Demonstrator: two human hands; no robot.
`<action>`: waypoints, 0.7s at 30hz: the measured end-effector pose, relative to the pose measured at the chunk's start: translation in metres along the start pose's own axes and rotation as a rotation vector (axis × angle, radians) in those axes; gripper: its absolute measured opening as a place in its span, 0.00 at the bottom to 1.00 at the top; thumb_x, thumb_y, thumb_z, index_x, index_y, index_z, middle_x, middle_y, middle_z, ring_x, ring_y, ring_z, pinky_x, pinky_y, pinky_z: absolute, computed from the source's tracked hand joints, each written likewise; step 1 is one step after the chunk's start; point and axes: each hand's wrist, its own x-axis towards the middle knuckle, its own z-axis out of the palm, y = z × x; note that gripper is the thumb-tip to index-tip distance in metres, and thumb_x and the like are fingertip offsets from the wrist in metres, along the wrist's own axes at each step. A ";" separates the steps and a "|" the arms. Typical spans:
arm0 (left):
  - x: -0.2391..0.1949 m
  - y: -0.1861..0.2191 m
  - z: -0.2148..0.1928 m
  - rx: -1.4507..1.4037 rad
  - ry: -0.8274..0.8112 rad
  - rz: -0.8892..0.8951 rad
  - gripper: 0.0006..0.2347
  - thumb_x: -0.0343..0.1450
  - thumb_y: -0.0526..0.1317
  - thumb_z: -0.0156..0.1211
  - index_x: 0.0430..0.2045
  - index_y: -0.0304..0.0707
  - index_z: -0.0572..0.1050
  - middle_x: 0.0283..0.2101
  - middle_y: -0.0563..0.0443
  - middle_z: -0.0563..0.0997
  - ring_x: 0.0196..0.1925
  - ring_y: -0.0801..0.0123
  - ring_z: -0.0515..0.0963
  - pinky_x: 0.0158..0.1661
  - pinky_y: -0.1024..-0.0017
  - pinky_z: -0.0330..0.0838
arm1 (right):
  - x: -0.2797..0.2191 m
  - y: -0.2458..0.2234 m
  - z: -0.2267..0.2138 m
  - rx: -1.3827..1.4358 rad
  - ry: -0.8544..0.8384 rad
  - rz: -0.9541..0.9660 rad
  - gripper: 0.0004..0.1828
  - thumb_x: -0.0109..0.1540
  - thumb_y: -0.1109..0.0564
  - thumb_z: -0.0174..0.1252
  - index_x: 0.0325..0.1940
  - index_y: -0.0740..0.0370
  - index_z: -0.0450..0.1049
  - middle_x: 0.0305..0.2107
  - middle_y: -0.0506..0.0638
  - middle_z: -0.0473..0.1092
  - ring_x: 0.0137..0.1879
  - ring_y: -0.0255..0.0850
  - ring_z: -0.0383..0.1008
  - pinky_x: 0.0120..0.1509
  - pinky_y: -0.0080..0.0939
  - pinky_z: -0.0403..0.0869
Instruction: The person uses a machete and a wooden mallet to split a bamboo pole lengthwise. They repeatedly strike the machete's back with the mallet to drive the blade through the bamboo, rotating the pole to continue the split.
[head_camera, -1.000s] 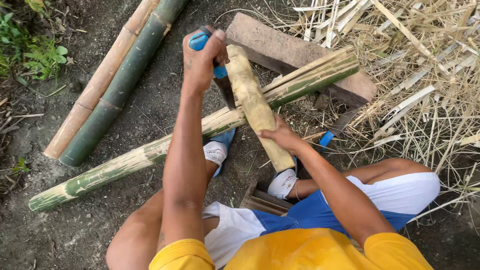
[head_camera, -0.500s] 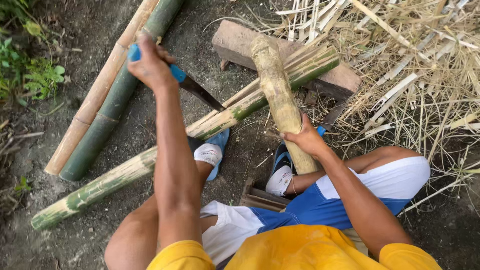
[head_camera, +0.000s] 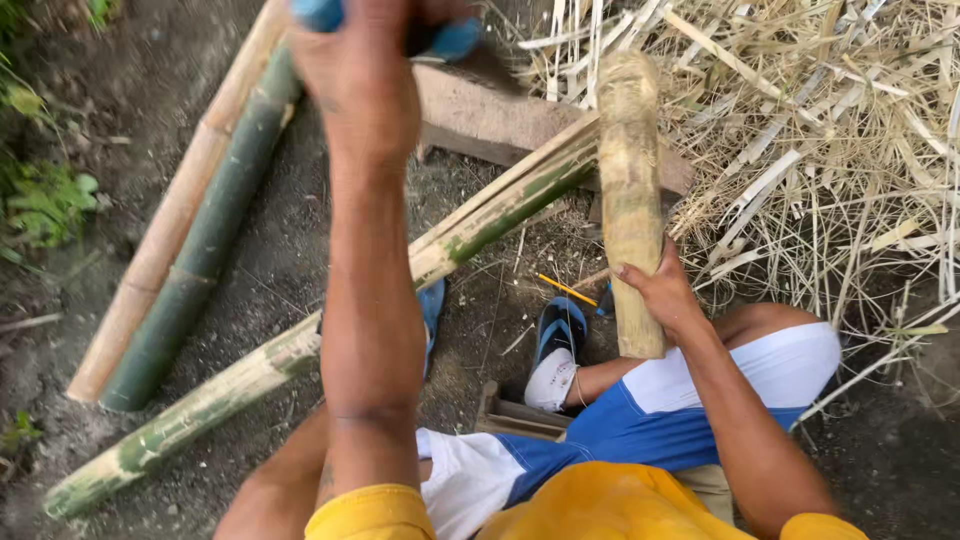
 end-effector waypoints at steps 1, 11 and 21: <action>0.000 -0.004 0.020 0.033 -0.084 0.004 0.10 0.78 0.47 0.59 0.35 0.39 0.75 0.34 0.54 0.82 0.37 0.73 0.83 0.43 0.65 0.83 | -0.004 0.003 -0.005 0.033 0.020 -0.016 0.42 0.56 0.62 0.66 0.71 0.64 0.54 0.51 0.55 0.72 0.51 0.41 0.77 0.51 0.41 0.78; -0.152 -0.078 0.156 0.121 -0.483 0.166 0.11 0.63 0.32 0.68 0.37 0.47 0.80 0.39 0.56 0.74 0.50 0.62 0.73 0.55 0.59 0.66 | -0.032 0.040 -0.034 0.034 0.112 0.085 0.38 0.57 0.58 0.65 0.69 0.62 0.58 0.49 0.53 0.72 0.50 0.42 0.76 0.49 0.43 0.77; -0.187 -0.078 0.161 0.096 -0.635 0.169 0.11 0.63 0.38 0.73 0.35 0.43 0.78 0.43 0.51 0.73 0.53 0.55 0.73 0.59 0.55 0.63 | -0.036 0.046 -0.038 0.159 0.030 0.012 0.21 0.58 0.61 0.63 0.55 0.65 0.69 0.44 0.49 0.73 0.46 0.33 0.76 0.44 0.34 0.77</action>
